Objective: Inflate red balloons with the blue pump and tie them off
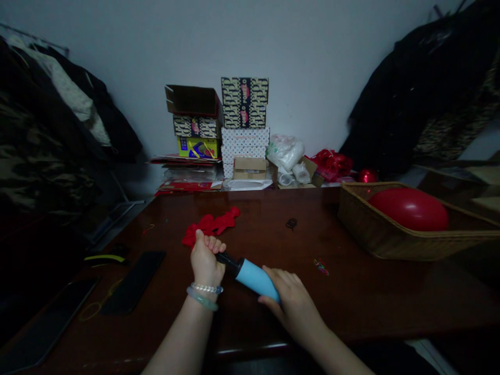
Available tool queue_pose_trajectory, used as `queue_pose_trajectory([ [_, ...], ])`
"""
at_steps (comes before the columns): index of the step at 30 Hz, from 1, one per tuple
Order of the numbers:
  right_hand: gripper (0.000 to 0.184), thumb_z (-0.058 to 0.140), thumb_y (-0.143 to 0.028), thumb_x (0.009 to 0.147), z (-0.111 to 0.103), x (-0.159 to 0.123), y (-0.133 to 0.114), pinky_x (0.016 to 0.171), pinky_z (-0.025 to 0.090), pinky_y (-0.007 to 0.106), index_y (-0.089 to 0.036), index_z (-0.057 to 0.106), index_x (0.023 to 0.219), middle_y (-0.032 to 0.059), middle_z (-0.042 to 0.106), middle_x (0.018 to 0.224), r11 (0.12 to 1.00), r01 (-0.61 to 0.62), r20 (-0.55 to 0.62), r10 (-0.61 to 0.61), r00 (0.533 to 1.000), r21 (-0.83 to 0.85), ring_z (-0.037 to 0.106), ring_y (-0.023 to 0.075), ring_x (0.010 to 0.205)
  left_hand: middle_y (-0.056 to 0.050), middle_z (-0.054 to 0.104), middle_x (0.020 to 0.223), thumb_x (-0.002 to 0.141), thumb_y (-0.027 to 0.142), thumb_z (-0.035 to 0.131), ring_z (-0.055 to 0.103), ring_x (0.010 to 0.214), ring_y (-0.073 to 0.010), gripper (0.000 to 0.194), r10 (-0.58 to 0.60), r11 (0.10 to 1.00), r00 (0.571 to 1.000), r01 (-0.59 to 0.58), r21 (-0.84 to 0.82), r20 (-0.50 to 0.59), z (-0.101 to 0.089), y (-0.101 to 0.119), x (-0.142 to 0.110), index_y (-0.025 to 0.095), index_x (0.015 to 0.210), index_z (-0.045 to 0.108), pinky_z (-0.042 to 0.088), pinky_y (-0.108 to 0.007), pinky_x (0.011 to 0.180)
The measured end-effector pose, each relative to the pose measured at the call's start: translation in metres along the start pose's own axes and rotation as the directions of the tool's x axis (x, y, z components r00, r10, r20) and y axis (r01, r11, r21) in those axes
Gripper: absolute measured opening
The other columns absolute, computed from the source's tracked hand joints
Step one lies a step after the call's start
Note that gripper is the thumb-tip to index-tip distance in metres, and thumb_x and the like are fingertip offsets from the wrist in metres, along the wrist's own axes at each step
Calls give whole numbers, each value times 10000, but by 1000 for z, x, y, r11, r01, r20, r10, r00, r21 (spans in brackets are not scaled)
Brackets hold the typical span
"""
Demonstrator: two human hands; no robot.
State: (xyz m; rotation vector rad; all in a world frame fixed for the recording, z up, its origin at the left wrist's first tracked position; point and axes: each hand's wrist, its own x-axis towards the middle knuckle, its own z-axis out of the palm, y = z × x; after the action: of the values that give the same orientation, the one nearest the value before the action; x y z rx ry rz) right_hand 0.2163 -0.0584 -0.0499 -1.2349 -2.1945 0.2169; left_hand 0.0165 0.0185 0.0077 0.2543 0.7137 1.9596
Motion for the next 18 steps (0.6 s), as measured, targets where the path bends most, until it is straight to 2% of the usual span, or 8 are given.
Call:
queue_pose_trajectory([
  [5,596,731,-271,803,-7,2,10,908,488,454,-160,483,1333,138,643,1217,994,24,-28,-27,999,-107,615,283,1072,82,273,450,957,339,462,247,363,-53,434,56,998,997,-57,-15,-60,-4,15,11,186,574,323,258,-190,382],
  [11,565,678,-275,845,-19,6,26,923,474,475,-176,459,1357,138,638,1237,986,44,-58,-54,997,-164,607,289,1097,81,271,452,980,328,400,263,362,-59,433,104,992,986,-112,-54,-127,-7,37,19,186,578,324,277,-195,385],
  [14,520,641,-293,871,-19,6,30,931,472,481,-182,471,1350,140,641,1223,985,34,-104,-52,993,-167,611,287,1086,80,283,460,987,343,379,283,370,-60,433,124,989,983,-132,-58,-134,-7,38,19,184,587,331,293,-190,402],
  [18,492,637,-351,876,-16,4,28,907,486,461,-171,504,1315,141,652,1193,987,62,-121,-80,989,-146,617,280,1056,61,377,495,977,390,394,384,423,-72,420,149,988,986,-151,-22,-74,-2,28,13,177,616,394,383,-195,471],
])
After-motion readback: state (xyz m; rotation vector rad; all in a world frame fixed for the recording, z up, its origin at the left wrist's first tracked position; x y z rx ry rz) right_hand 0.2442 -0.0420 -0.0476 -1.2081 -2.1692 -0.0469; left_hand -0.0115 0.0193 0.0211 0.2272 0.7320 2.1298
